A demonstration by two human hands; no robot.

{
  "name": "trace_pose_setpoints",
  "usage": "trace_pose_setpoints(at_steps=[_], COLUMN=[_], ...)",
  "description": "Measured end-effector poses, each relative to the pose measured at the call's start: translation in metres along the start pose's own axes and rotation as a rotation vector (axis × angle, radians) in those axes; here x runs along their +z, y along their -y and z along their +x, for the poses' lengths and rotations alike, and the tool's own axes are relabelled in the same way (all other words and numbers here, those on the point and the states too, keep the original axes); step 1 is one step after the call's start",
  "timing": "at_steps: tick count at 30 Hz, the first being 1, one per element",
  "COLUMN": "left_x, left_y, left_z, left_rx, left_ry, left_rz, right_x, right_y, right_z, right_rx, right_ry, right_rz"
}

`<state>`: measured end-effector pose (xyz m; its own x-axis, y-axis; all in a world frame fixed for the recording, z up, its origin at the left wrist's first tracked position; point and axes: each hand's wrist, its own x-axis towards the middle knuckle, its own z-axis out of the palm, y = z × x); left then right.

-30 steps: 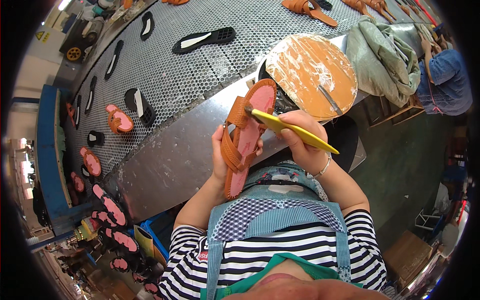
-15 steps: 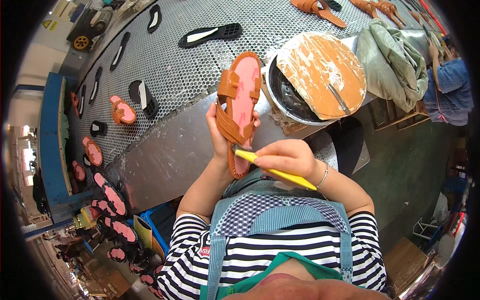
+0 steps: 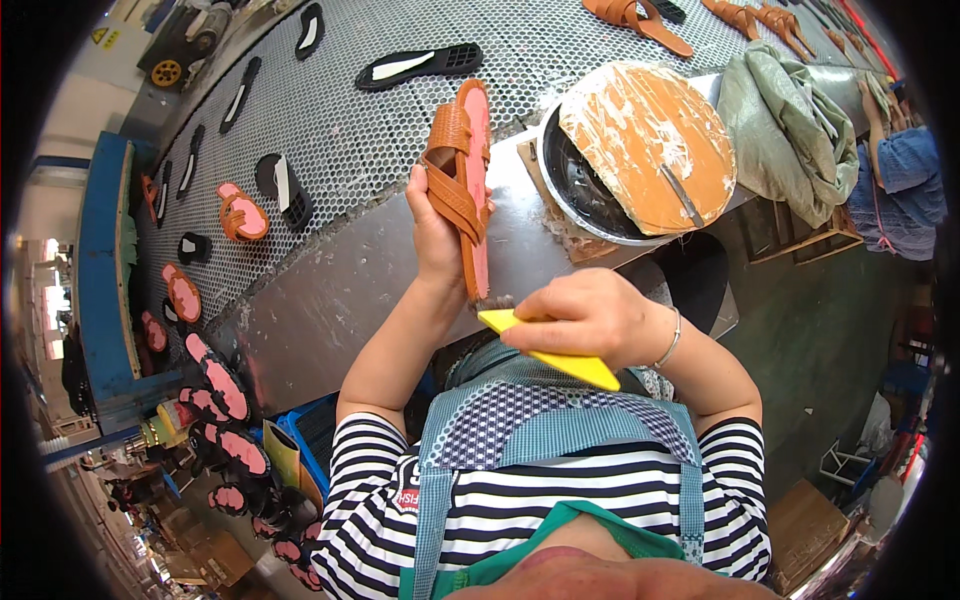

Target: Applying adhesive to shoe parts using a spreader tool on an assembly line.

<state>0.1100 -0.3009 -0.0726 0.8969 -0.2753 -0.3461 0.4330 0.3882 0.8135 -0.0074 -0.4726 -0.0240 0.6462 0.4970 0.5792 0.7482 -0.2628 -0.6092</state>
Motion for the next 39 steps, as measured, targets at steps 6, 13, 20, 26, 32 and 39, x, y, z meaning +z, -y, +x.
trace_pose_setpoints(at_steps=[6,13,20,26,32,39], left_x=[0.004,0.012,0.005,-0.006,-0.011,-0.032], left_y=[0.000,0.010,0.013,0.015,0.021,-0.026], left_z=[-0.002,-0.033,-0.038,-0.049,-0.047,-0.034], left_rx=[0.001,-0.083,-0.008,-0.007,-0.098,-0.508], left_ry=[0.035,0.121,0.124,0.220,0.235,0.566], left_rz=[-0.058,-0.056,-0.014,0.082,0.187,-0.295], right_x=[-0.012,-0.029,-0.019,-0.032,-0.019,-0.044], right_y=[-0.006,-0.024,-0.029,-0.051,-0.047,-0.045], right_z=[-0.012,-0.002,-0.020,-0.022,-0.029,-0.039], right_rx=[0.066,0.037,0.278,0.737,0.746,0.884], right_ry=[0.026,-0.332,-0.597,-1.056,-0.959,-0.916], right_rz=[-0.006,-0.117,0.244,0.624,0.692,0.585])
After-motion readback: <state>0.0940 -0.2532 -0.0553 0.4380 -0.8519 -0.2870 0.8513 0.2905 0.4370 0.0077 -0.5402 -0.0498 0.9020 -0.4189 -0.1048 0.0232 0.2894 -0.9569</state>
